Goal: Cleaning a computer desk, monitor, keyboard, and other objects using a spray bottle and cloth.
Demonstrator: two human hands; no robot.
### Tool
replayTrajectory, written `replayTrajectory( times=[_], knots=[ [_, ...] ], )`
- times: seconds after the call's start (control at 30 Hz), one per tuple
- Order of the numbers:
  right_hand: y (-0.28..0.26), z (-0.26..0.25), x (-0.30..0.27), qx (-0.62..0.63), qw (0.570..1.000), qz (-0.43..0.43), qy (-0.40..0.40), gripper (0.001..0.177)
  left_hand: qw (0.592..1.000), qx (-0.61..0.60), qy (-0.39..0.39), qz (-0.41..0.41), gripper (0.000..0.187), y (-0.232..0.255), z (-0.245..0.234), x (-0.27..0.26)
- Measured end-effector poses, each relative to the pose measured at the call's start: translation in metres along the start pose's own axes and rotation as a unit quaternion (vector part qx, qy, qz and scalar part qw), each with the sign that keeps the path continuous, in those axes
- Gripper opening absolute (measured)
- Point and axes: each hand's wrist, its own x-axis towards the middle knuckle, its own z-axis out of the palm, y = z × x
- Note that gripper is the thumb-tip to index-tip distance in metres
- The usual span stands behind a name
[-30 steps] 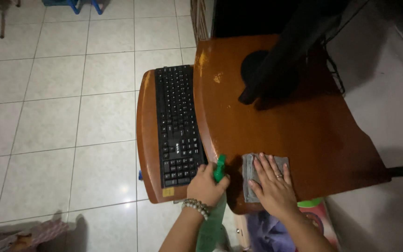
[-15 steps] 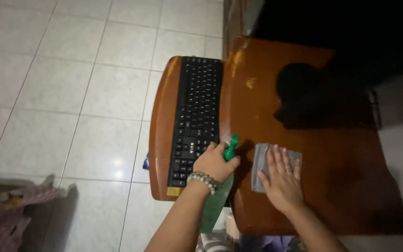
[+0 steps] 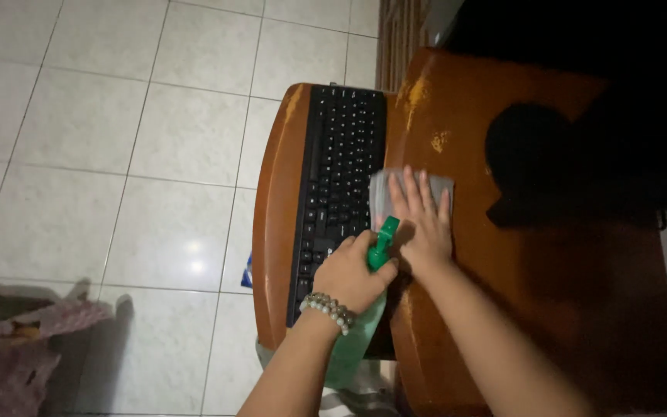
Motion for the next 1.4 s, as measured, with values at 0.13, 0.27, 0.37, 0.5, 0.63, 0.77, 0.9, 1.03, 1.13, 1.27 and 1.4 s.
replayTrajectory(
  times=[0.13,0.27,0.37,0.5,0.63,0.77,0.9,1.03,1.13,1.27,1.4],
  knots=[
    [0.01,-0.002,0.069,0.003,0.999,0.041,0.009,0.08,1.0,-0.003,-0.008,0.01,0.052,-0.002,-0.01,0.007],
    [0.02,-0.004,0.115,0.007,0.995,0.096,-0.016,0.076,1.0,0.007,-0.028,0.0,0.056,-0.008,-0.021,0.005],
    [0.023,-0.009,0.123,0.01,0.994,0.108,-0.034,0.073,0.999,0.015,-0.034,-0.002,0.063,-0.017,-0.023,0.001],
    [0.016,-0.011,0.082,0.002,0.997,0.063,-0.041,0.068,0.999,0.017,-0.034,0.003,0.07,-0.024,-0.02,-0.001],
    [-0.007,-0.023,-0.03,-0.056,0.998,-0.01,0.019,0.07,0.999,0.012,-0.041,0.011,0.069,-0.021,-0.014,-0.006],
    [-0.011,-0.027,-0.139,-0.042,0.993,-0.023,-0.105,0.062,0.998,0.016,-0.064,0.005,0.07,-0.011,-0.006,-0.011],
    [0.005,-0.016,-0.222,0.03,0.997,-0.07,0.02,0.067,0.996,0.01,-0.089,0.0,0.07,-0.01,0.009,-0.01],
    [0.018,-0.007,-0.222,0.021,0.997,-0.068,-0.002,0.069,0.996,-0.008,-0.086,0.019,0.07,-0.007,0.017,-0.006],
    [0.028,0.003,-0.184,0.005,0.997,-0.063,0.037,0.07,0.996,-0.008,-0.087,0.028,0.068,-0.001,0.016,-0.003],
    [0.034,-0.014,-0.092,-0.102,0.993,-0.005,-0.057,0.074,0.996,0.007,-0.08,0.036,0.066,0.004,0.012,0.005],
    [0.049,0.002,0.0,-0.022,0.998,0.052,-0.021,0.073,0.995,0.025,-0.093,0.008,0.062,0.009,0.004,0.011]
  ],
)
